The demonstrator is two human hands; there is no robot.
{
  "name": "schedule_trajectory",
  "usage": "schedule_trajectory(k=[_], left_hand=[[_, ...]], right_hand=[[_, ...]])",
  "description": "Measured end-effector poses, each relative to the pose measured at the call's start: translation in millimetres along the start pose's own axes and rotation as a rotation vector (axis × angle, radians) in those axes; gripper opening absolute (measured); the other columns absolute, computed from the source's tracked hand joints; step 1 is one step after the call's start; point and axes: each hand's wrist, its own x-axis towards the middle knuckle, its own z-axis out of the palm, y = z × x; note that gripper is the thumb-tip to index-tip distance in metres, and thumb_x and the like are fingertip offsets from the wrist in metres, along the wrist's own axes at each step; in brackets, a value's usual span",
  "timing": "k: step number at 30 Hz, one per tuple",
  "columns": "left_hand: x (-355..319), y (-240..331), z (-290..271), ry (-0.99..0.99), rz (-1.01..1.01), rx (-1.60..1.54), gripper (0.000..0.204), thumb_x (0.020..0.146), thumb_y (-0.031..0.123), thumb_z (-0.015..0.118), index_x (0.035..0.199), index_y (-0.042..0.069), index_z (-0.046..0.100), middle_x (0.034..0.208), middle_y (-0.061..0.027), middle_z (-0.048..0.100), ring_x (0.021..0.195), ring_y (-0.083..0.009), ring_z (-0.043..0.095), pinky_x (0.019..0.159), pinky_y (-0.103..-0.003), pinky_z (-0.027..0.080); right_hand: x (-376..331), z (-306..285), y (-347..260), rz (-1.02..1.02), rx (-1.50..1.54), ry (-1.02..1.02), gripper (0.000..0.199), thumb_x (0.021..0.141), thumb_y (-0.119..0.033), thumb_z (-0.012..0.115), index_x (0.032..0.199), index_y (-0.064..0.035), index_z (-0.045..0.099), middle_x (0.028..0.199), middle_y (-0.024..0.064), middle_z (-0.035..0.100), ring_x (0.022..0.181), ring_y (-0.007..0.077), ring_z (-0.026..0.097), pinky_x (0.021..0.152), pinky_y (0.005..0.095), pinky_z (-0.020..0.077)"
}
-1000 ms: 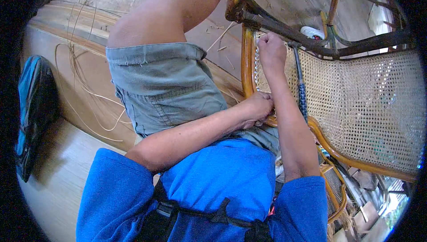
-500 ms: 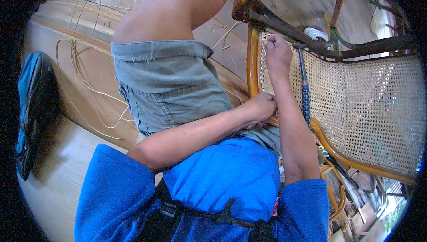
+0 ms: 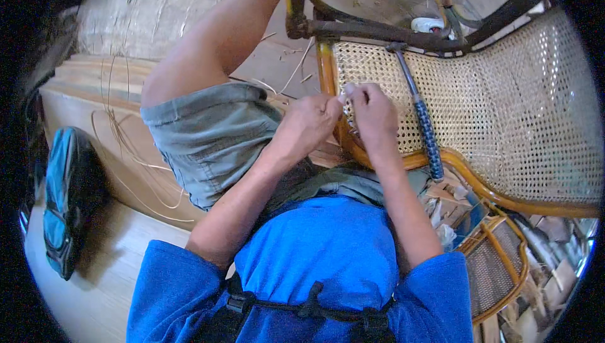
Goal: The person weaves a rattan chair seat by hand, threading thin strips of material through the wooden frame. They use a hammer to tap the woven strips into place and tighten the weave along the edge of the seat.
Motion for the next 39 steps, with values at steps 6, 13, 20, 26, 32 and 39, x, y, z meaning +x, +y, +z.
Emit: schedule_trajectory(k=[6,13,20,26,32,39], left_hand=[[36,-30,16,0.207,-0.153,-0.314,0.034,0.09,0.023,0.049,0.09,-0.008,0.06,0.069,-0.0086,0.058,0.066,-0.0184,0.052,0.066,-0.034,0.045],[92,-26,18,0.223,-0.271,-0.397,0.026,0.086,0.022,0.057,0.091,-0.002,0.065,0.062,0.0004,0.054,0.052,-0.0086,0.044,0.046,-0.025,0.035],[104,-17,11,0.043,-0.42,-0.247,0.023,0.084,0.026,0.061,0.08,0.004,0.064,0.055,0.0026,0.046,0.041,-0.0075,0.035,0.036,-0.024,0.025],[132,-13,-7,-0.208,-0.314,0.48,0.036,0.078,0.035,0.065,0.071,-0.001,0.063,0.055,-0.0064,0.054,0.049,-0.0174,0.052,0.048,-0.032,0.041],[138,12,-6,-0.35,-0.264,0.716,0.039,0.077,0.039,0.064,0.074,0.0,0.065,0.058,-0.0103,0.056,0.052,-0.0207,0.057,0.049,-0.034,0.044],[118,5,-7,-0.154,-0.57,-0.157,0.018,0.084,0.028,0.063,0.085,0.011,0.059,0.063,0.0066,0.044,0.045,-0.0032,0.035,0.036,-0.019,0.024]], right_hand=[[8,-3,10,-0.088,0.181,0.117,0.02,0.086,-0.021,0.056,0.092,-0.0022,0.061,0.078,0.0143,0.064,0.069,0.024,0.062,0.066,0.0345,0.0473],[21,-12,42,0.016,0.341,0.021,0.019,0.085,-0.018,0.057,0.093,-0.0013,0.061,0.076,0.0138,0.064,0.069,0.022,0.062,0.066,0.0336,0.0471],[25,-9,53,-0.039,0.414,0.057,0.019,0.085,-0.018,0.057,0.093,-0.0011,0.061,0.078,0.0166,0.064,0.071,0.0273,0.063,0.066,0.0353,0.0475],[27,-13,54,-0.038,0.475,0.055,0.019,0.085,-0.018,0.057,0.092,-0.001,0.061,0.079,0.017,0.064,0.072,0.028,0.063,0.067,0.0353,0.0478],[31,-11,60,-0.065,0.49,0.102,0.019,0.085,-0.018,0.057,0.093,-0.0013,0.061,0.079,0.0172,0.064,0.073,0.0288,0.064,0.067,0.0357,0.0485],[32,-14,62,-0.021,0.569,0.058,0.017,0.086,-0.016,0.058,0.094,-0.0014,0.062,0.071,0.0084,0.061,0.062,0.0121,0.056,0.058,0.0273,0.045]])
